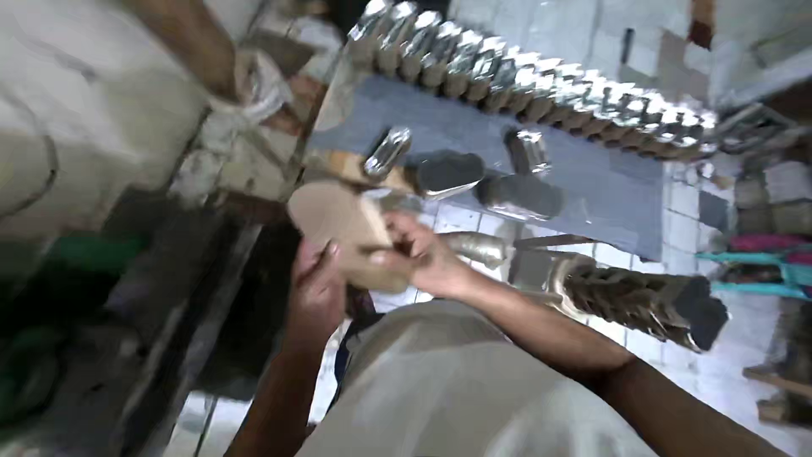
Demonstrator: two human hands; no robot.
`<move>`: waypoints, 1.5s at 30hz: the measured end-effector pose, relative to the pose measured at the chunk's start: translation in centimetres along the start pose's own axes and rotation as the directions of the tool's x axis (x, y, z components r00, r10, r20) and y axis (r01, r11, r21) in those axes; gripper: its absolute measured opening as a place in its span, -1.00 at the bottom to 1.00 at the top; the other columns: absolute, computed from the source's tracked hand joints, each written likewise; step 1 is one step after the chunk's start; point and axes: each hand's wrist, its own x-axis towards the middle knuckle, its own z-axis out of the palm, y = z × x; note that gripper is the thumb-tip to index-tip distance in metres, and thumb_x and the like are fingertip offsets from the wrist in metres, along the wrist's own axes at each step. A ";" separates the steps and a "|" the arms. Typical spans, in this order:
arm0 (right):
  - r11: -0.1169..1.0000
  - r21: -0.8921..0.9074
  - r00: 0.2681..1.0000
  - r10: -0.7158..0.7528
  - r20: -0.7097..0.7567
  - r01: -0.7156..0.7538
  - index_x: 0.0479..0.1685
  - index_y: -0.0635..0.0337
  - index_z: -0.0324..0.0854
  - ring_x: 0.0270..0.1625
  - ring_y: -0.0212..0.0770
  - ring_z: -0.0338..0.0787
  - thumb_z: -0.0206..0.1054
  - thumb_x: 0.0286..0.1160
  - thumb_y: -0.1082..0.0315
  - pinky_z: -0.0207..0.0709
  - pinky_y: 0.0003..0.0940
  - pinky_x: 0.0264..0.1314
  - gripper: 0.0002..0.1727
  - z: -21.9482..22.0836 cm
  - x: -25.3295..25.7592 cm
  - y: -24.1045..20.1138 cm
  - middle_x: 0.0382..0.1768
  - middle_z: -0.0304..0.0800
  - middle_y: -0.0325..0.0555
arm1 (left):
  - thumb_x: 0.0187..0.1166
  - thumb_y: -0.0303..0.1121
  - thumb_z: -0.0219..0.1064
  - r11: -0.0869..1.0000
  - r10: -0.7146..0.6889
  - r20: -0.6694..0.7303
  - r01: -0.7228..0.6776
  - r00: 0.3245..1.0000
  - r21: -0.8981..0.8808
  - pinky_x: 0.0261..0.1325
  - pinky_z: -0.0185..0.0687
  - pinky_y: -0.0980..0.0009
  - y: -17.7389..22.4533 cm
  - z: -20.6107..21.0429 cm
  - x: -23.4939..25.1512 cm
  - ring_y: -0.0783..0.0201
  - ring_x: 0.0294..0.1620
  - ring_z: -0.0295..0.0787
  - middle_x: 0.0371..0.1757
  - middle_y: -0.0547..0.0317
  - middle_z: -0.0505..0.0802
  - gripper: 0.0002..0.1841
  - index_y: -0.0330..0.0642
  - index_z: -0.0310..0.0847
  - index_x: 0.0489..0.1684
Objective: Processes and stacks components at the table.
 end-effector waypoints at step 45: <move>0.437 -0.668 0.740 0.619 -0.262 -0.602 0.19 0.61 0.68 0.16 0.26 0.83 0.26 0.65 0.47 0.61 0.00 0.40 -0.67 -27.0 -29.4 24.1 0.04 0.81 0.51 | 0.89 0.13 -0.30 0.666 0.262 -0.419 0.152 0.869 0.730 0.68 0.40 0.11 0.7 -1.3 10.6 0.17 0.61 0.53 0.58 -0.09 0.63 -0.30 -0.22 0.40 0.66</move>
